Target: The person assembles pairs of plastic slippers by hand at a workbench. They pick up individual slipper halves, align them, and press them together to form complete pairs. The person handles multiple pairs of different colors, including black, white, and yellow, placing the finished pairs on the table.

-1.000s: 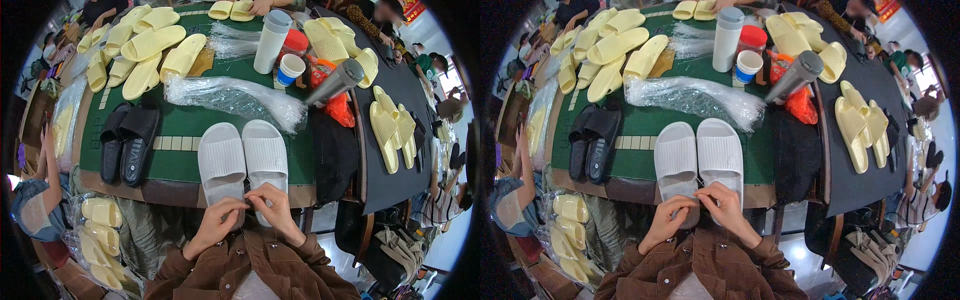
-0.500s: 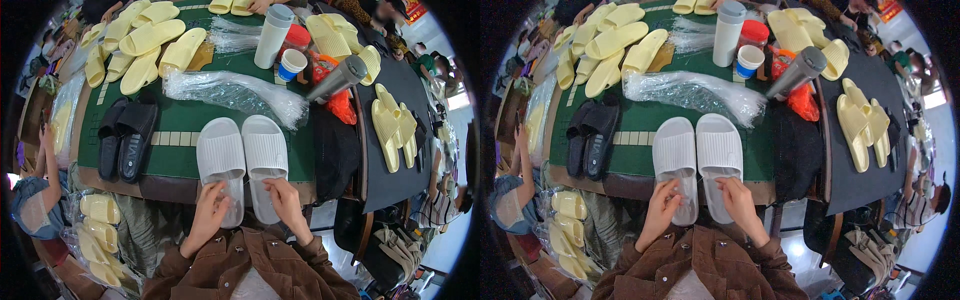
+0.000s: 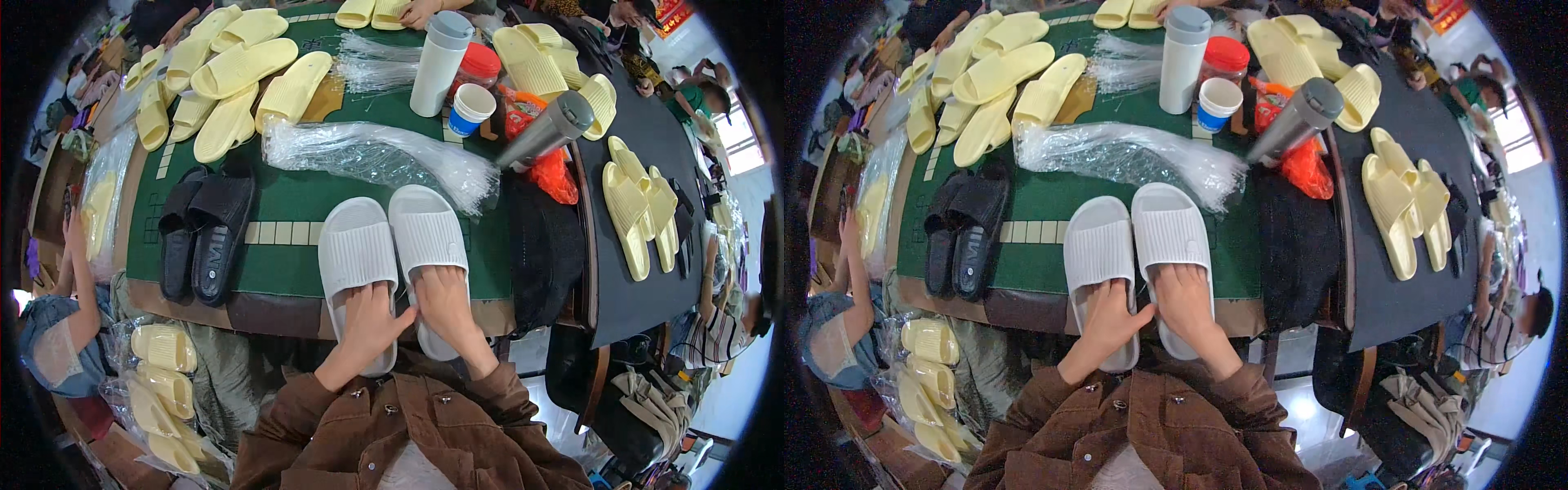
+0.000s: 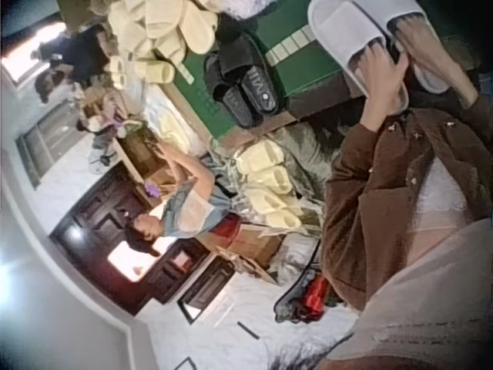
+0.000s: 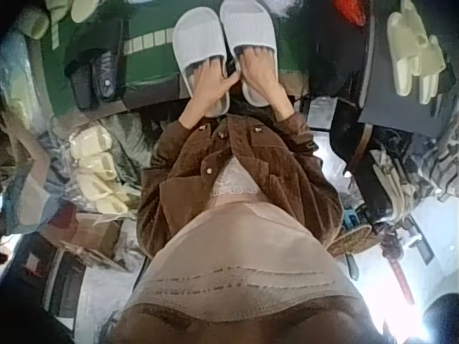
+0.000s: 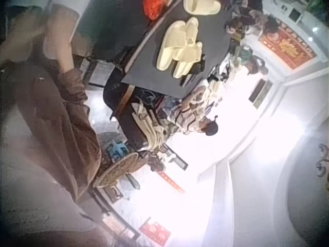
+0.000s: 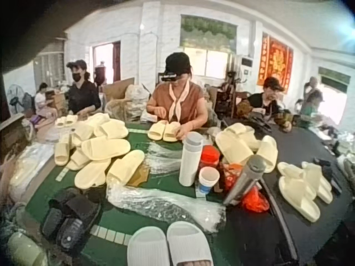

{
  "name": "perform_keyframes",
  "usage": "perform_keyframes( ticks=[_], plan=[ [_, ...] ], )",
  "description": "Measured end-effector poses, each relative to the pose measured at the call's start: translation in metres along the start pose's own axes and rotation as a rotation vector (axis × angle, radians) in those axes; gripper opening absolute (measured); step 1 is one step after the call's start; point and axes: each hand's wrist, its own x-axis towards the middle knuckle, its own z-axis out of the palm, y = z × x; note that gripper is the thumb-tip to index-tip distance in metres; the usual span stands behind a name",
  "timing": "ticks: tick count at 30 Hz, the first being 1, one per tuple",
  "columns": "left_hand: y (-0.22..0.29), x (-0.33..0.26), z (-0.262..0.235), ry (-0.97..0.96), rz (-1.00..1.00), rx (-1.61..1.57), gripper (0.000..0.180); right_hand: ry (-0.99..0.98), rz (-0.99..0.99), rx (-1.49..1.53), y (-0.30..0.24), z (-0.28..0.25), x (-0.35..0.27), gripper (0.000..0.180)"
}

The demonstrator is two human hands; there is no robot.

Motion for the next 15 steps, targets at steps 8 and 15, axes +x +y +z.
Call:
perform_keyframes(
  ticks=[8, 15],
  plan=[
    [0.007, 0.032, -0.003, -0.206, -0.180, -0.037, 0.050, -0.104, 0.065, 0.086, -0.001, 0.001, 0.018, 0.020],
    [-0.017, 0.024, 0.017, -0.036, -0.007, 0.011, 0.038, -0.116, 0.051, 0.101, -0.029, -0.002, -0.001, 0.026]
  ],
)
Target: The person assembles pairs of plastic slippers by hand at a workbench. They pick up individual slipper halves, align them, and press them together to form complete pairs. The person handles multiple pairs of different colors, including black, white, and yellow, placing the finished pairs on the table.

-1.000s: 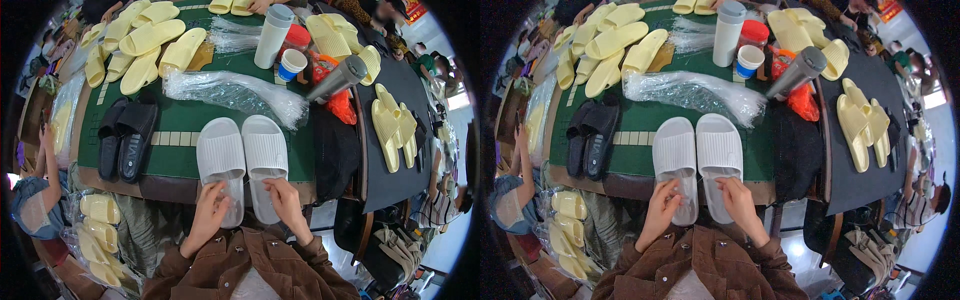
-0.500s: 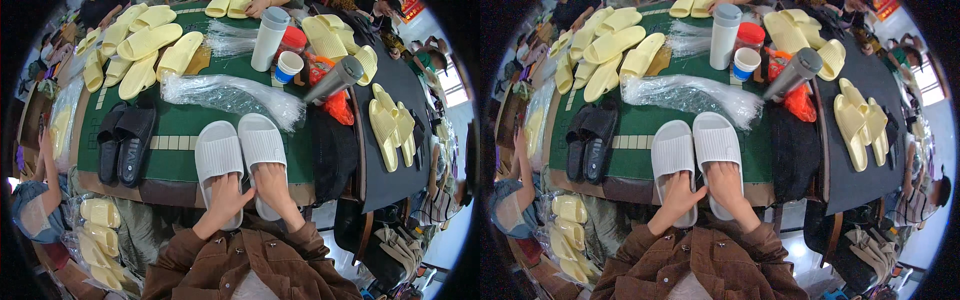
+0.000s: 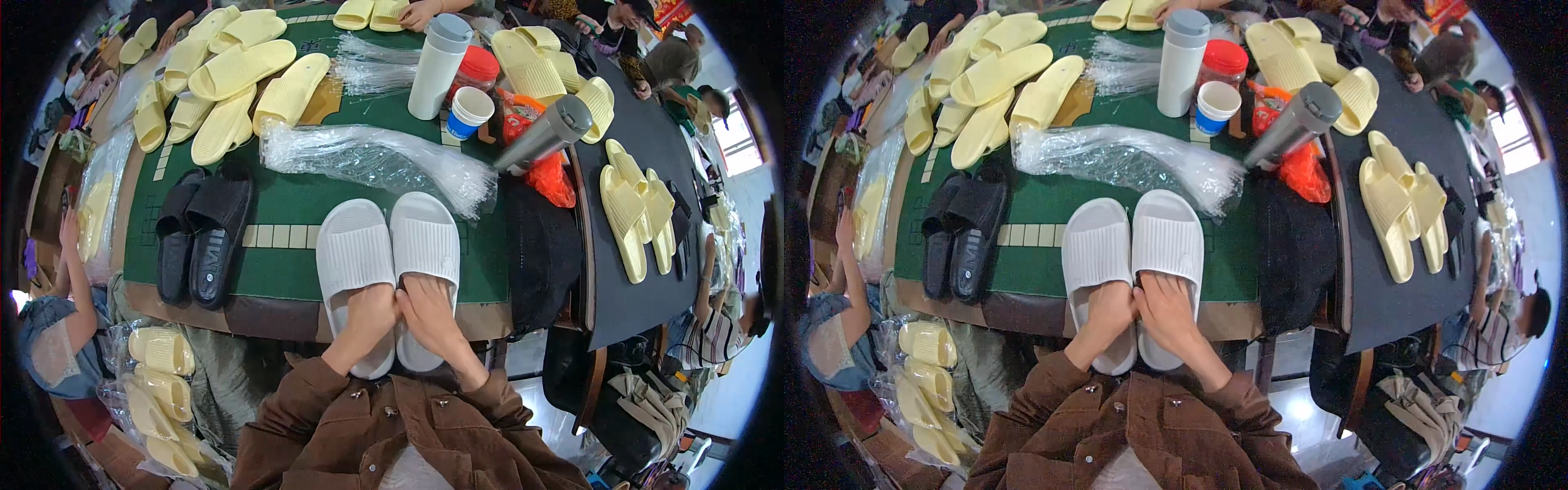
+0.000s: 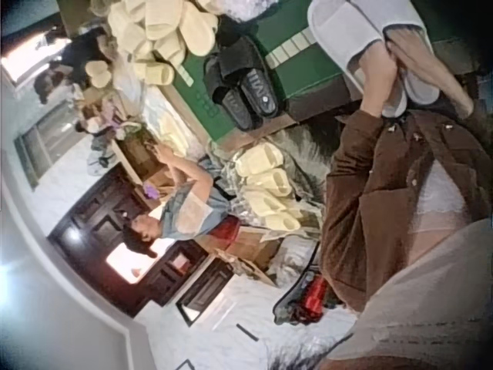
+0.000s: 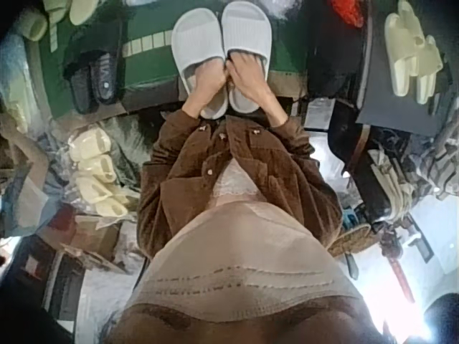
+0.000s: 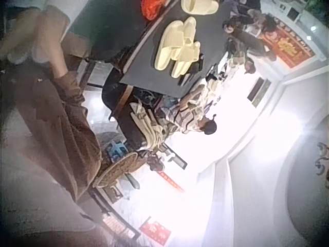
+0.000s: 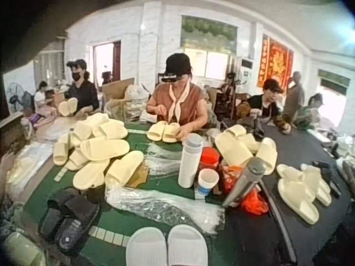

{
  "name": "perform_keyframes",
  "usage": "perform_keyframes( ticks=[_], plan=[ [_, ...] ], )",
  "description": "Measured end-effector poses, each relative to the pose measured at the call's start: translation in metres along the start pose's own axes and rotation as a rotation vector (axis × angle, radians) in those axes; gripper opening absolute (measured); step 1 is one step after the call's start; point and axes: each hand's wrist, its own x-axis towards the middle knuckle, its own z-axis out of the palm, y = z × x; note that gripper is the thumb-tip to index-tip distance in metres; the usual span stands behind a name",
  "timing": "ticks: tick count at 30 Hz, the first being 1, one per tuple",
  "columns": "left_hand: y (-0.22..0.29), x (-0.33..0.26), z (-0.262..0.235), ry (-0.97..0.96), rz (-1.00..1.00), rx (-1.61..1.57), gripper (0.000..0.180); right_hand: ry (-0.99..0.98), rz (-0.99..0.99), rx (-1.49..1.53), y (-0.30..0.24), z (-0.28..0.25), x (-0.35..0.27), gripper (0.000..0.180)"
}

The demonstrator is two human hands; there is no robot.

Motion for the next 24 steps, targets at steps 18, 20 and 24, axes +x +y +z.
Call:
perform_keyframes(
  ticks=[18, 20, 24],
  plan=[
    [0.014, 0.003, 0.000, 0.101, -0.083, 0.031, 0.045, 0.294, -0.017, 0.190, 0.001, -0.076, 0.048, 0.011],
    [0.018, 0.004, -0.007, 0.027, -0.105, -0.006, 0.041, 0.284, -0.086, 0.077, 0.022, -0.065, 0.075, 0.015],
    [0.010, 0.005, 0.005, 0.230, 0.032, 0.059, 0.040, 0.048, 0.025, -0.075, 0.020, -0.047, 0.109, 0.028]
  ],
)
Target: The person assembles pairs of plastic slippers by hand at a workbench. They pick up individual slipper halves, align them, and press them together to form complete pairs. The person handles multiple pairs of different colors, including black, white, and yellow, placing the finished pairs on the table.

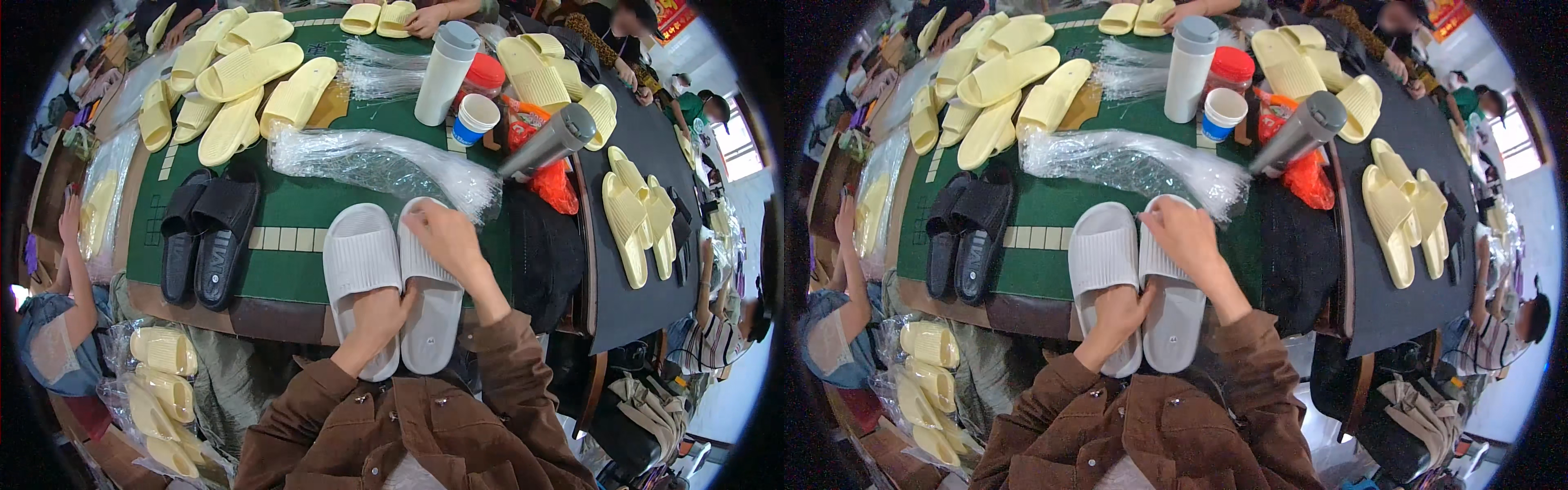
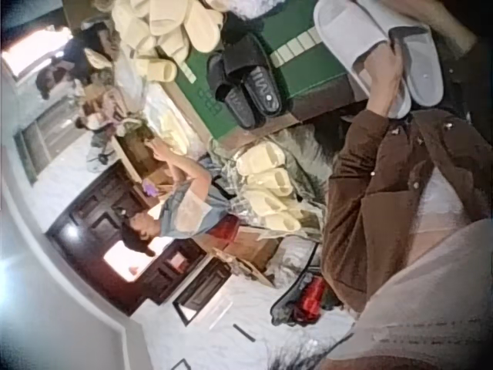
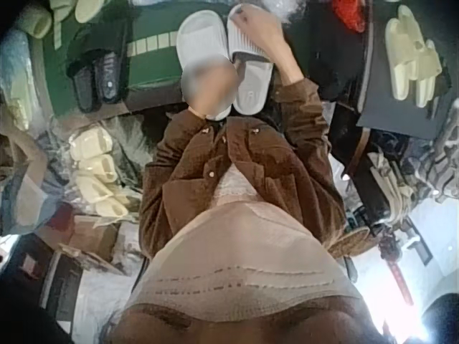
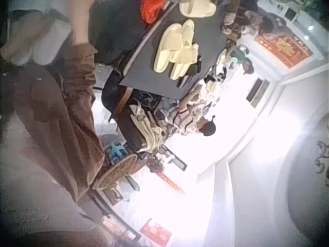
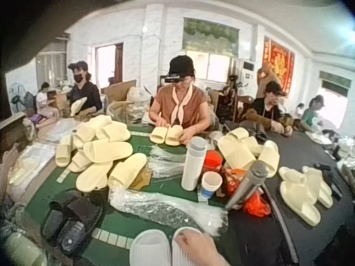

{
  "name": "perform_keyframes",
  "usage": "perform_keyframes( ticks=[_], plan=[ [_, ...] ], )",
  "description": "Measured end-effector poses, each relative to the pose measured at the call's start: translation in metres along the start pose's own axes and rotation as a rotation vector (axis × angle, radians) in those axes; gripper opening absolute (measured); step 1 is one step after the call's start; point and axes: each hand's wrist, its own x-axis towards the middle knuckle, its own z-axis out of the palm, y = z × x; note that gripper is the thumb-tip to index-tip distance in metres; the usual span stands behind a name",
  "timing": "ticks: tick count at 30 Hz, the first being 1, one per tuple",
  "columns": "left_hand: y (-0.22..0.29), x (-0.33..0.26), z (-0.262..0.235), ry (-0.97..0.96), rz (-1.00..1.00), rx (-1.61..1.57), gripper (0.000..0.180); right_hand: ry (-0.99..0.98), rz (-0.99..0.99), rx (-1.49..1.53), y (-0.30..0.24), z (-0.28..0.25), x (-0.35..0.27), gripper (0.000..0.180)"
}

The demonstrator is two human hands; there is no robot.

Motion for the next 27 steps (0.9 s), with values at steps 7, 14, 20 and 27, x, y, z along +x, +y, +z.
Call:
perform_keyframes(
  ticks=[7, 14, 20, 27],
  plan=[
    [0.002, 0.000, -0.002, 0.002, -0.033, -0.025, 0.039, -0.058, -0.126, -0.012, -0.001, 0.022, 0.015, 0.027],
    [0.003, -0.001, -0.001, 0.001, -0.037, 0.048, 0.039, 0.001, -0.084, 0.117, 0.000, 0.021, 0.007, 0.017],
    [0.007, 0.001, -0.020, -0.195, -0.060, -0.030, 0.043, 0.224, -0.187, 0.128, 0.005, 0.026, 0.004, 0.008],
    [0.021, -0.019, -0.074, 0.100, 0.355, 0.054, 0.029, 0.294, -0.103, 0.337, 0.001, 0.021, 0.001, 0.007]
  ],
)
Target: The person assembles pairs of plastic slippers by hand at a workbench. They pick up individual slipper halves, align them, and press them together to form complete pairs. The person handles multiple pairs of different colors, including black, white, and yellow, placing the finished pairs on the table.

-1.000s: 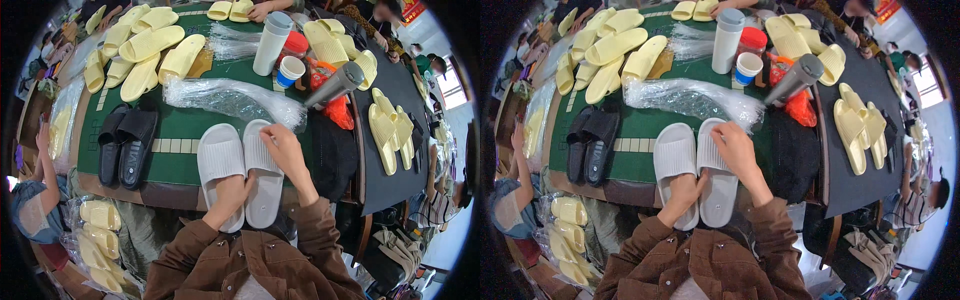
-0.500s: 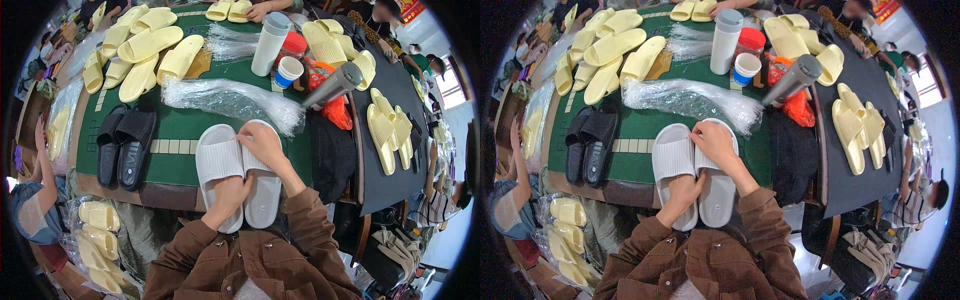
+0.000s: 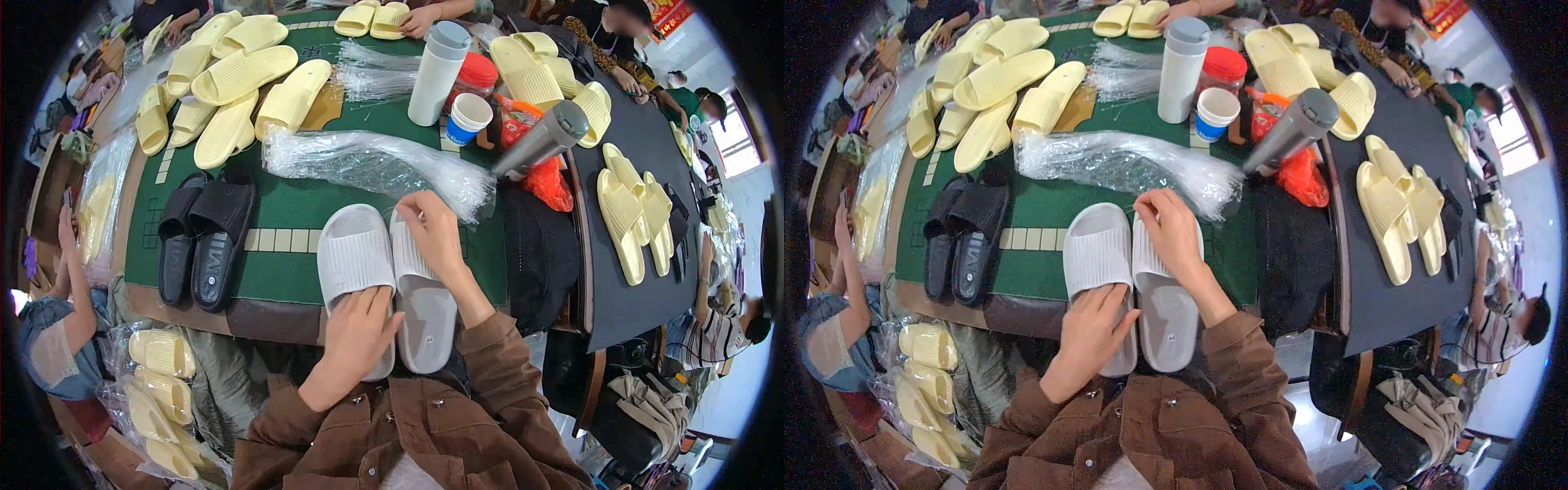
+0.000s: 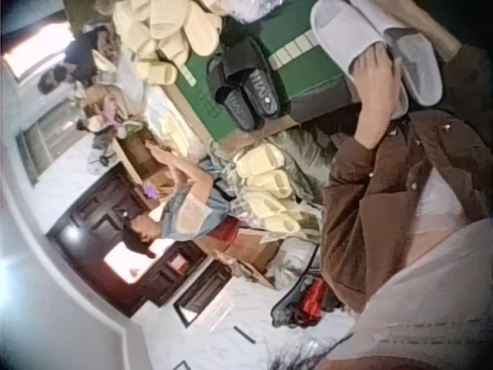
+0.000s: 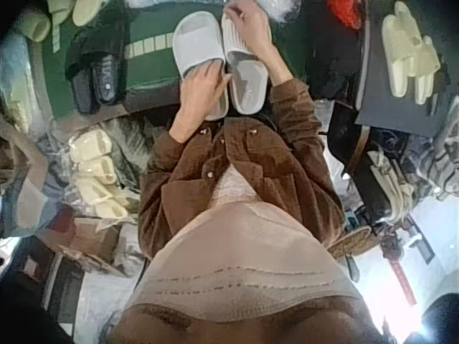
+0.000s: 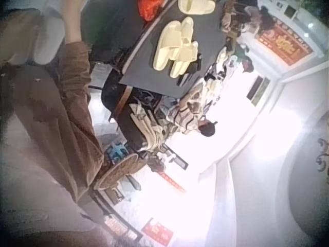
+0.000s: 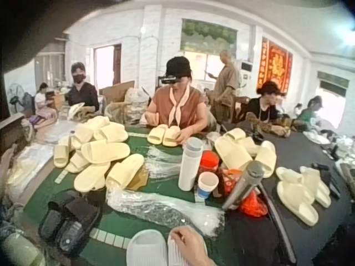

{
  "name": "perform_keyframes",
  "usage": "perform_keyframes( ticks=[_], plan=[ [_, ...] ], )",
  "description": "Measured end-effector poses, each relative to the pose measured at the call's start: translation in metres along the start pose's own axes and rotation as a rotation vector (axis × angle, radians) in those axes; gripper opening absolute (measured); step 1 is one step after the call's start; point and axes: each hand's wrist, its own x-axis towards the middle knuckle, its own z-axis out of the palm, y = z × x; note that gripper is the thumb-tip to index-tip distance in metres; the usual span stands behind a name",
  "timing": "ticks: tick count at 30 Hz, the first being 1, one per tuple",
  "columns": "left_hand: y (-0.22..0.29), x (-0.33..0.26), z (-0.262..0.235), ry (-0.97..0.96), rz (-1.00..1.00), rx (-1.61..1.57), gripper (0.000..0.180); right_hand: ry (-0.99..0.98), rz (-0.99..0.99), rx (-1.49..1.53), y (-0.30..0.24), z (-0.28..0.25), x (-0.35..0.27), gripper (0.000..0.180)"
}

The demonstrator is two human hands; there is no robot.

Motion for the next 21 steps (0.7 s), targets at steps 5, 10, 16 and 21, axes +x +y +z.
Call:
perform_keyframes(
  ticks=[5, 10, 16, 21],
  plan=[
    [-0.009, 0.027, -0.022, 0.047, -0.111, -0.221, 0.031, 0.039, -0.020, 0.063, 0.000, 0.004, -0.003, 0.007],
    [-0.047, 0.082, 0.027, 0.142, -0.121, -0.293, 0.033, 0.014, -0.015, 0.058, 0.006, 0.006, -0.006, 0.009],
    [-0.058, 0.085, 0.052, 0.060, -0.207, -0.433, 0.026, 0.003, 0.162, 0.235, 0.004, 0.004, -0.005, 0.010],
    [-0.057, 0.084, 0.053, 0.119, -0.247, -0.512, 0.018, 0.011, 0.223, 0.363, 0.010, 0.005, -0.007, 0.010]
  ],
)
